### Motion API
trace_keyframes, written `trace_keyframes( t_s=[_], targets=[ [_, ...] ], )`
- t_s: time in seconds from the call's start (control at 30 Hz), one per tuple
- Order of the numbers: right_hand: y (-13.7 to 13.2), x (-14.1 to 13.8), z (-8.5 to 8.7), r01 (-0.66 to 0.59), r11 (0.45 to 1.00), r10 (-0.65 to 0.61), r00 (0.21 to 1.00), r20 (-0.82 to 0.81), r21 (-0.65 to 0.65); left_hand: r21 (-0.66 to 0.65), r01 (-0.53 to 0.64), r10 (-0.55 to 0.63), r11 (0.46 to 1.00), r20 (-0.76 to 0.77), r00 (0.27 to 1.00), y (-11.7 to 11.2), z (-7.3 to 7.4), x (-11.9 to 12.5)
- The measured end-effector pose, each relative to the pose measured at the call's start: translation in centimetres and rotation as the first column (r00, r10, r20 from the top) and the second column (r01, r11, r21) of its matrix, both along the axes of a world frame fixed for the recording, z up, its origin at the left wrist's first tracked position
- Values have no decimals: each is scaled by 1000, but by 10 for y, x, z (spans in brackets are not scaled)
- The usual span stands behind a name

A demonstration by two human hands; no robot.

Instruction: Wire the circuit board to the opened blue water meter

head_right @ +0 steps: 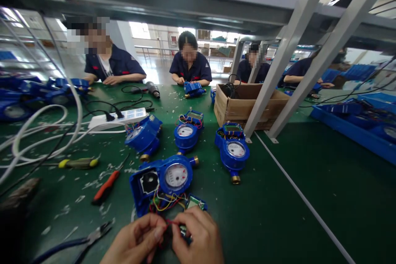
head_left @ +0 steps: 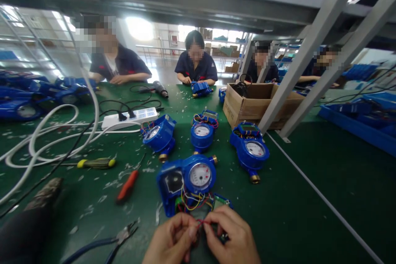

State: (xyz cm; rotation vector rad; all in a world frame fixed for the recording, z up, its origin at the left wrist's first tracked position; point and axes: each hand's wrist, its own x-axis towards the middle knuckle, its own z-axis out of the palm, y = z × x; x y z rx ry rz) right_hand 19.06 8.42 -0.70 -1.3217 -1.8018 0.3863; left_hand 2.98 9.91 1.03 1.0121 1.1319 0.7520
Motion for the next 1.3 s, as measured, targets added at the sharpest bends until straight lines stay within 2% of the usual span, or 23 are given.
trace_keyframes(
  t_s=[0.13,0.3,0.43,0.7,0.9,1.03,1.13,1.3],
  targets=[
    [-1,-1,11,11,999,-12,999,-36,-32,-27,72,-71,997,40,997,1,-3,-3],
    [-2,-3,15,30,998,-32,999,-33,-48,11,2,-2,1000,-17,1000,-2,-8,-4],
    [-2,-4,15,38,999,-39,998,-43,-34,38,38,-34,999,-92,995,-1,-13,-5],
    [-2,-6,14,27,1000,-27,999,-27,4,87,17,-6,996,-120,993,-4,-4,-4],
    [-2,-7,15,-9,993,9,1000,2,116,99,-76,81,992,-52,995,-9,-3,0],
    [-3,-7,15,-15,998,17,999,-28,67,56,-113,111,992,38,993,-10,-2,3],
    [-4,-8,16,-5,999,8,999,-52,52,32,-133,132,991,23,991,-9,0,4],
    [-4,-10,16,-18,994,23,998,-50,111,64,-168,170,984,-12,985,-10,1,2]
  ],
)
